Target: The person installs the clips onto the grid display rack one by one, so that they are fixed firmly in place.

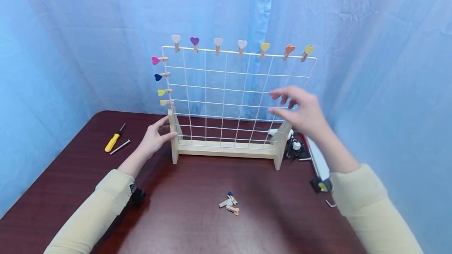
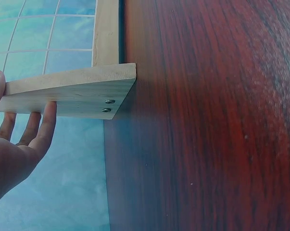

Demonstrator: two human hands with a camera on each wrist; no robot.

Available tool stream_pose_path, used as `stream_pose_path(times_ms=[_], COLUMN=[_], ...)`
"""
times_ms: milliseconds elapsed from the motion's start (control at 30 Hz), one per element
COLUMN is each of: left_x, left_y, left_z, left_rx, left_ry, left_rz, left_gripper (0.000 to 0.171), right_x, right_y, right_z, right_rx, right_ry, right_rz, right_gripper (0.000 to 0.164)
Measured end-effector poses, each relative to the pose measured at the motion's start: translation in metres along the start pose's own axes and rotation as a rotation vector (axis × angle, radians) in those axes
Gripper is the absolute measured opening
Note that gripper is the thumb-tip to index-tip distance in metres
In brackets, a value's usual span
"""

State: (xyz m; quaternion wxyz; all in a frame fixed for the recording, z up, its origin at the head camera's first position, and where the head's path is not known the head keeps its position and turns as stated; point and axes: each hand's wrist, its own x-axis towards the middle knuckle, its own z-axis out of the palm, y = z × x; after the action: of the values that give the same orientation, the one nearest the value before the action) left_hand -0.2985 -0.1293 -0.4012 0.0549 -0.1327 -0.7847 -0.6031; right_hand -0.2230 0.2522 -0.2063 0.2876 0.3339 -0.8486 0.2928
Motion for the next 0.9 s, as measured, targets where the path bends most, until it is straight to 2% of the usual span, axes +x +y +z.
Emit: stream_pose_path(times_ms=[167,400,533,667,800,900], left_x=[0.0,0.002,0.002,0.002,0.001,0.001], left_y=[0.001,-0.001,-0.002,-0.002,-0.001,-0.001], left_z=[-0.001,-0.003,-0.003,-0.002,-0.001,0.0], left_rx=[0.011,0.013,0.017,0.0,0.007,0.022], left_ry=[0.001,0.002,0.007,0.002,0.004,0.006], left_rz=[-0.011,0.006,0.002,0.001,-0.005,-0.006], left_gripper=[0.065,0.065,0.065,0.065,0.065,0.064], right_x=[-0.043,-0.094,-0.118,-0.139,-0.151,-0.153], right_y=[0.006,0.014,0.018,0.033,0.049,0.055], right_z=[0.049,0.106,0.13,0.15,0.165,0.17], right_rx=[0.099,0.229,0.308,0.375,0.375,0.356], right_ry=[-0.134,-0.356,-0.487,-0.622,-0.722,-0.77], right_rz=[0.1,0.13,0.105,0.049,-0.005,-0.042], right_gripper=[0.035,0.038,0.038,0.04,0.041,0.035])
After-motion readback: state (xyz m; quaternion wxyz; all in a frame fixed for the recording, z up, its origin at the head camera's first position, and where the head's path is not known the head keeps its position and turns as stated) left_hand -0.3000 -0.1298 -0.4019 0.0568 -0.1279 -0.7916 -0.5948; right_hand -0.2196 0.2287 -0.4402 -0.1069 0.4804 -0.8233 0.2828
